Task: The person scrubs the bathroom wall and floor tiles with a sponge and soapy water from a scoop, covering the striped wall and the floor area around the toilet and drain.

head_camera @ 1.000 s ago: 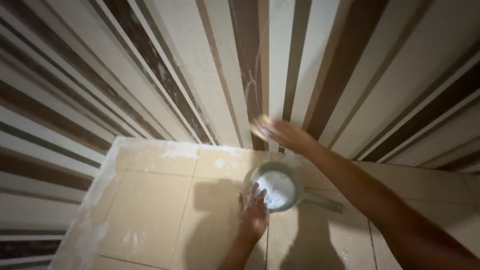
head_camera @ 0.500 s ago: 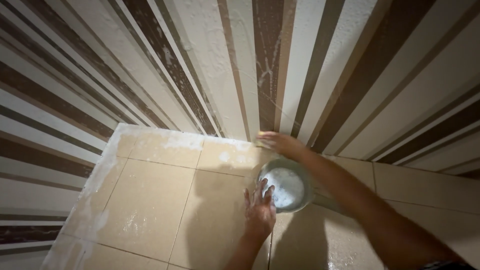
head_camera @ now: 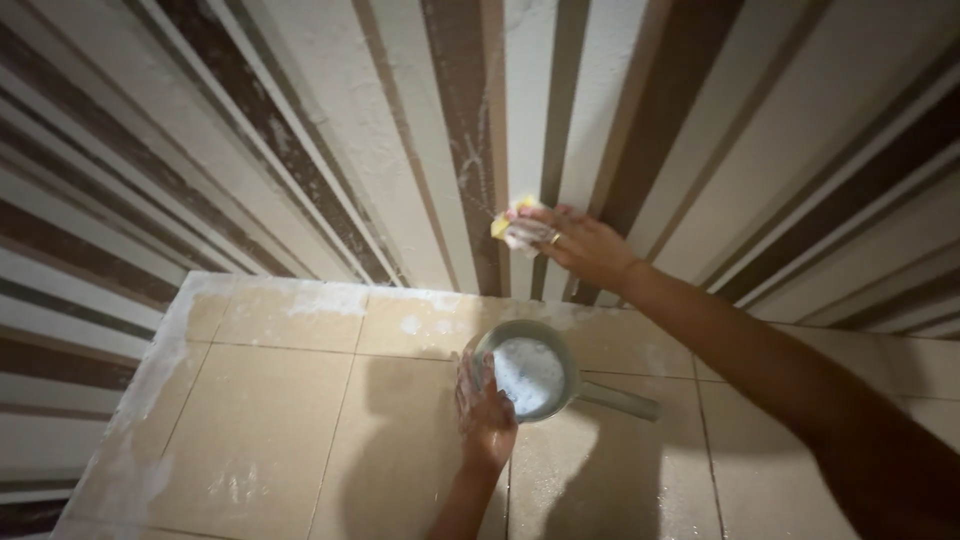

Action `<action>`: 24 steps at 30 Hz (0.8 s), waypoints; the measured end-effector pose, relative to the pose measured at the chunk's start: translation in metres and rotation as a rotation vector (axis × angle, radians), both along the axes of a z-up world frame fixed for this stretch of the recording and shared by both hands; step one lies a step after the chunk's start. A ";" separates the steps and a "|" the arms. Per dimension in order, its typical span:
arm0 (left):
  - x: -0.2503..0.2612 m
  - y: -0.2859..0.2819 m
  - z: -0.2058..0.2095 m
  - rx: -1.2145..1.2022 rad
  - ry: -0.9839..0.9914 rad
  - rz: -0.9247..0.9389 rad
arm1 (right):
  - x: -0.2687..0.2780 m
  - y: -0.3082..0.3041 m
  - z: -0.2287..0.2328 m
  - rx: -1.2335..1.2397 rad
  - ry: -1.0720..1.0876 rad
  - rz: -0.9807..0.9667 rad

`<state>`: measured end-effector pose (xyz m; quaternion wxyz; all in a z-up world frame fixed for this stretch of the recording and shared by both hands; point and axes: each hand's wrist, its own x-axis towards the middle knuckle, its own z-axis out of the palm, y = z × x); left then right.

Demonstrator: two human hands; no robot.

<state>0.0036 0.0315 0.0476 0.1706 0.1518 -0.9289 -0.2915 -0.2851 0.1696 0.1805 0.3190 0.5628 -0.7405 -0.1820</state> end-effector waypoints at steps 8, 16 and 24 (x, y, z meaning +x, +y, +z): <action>-0.009 0.006 -0.020 0.061 -0.287 -0.253 | 0.005 0.011 -0.039 0.215 0.011 0.090; -0.072 0.017 0.029 1.509 -0.078 0.145 | 0.087 -0.027 -0.042 -0.648 -1.111 -0.294; -0.075 0.003 -0.024 1.651 -0.230 0.286 | 0.130 0.007 -0.088 -0.449 -1.534 -0.180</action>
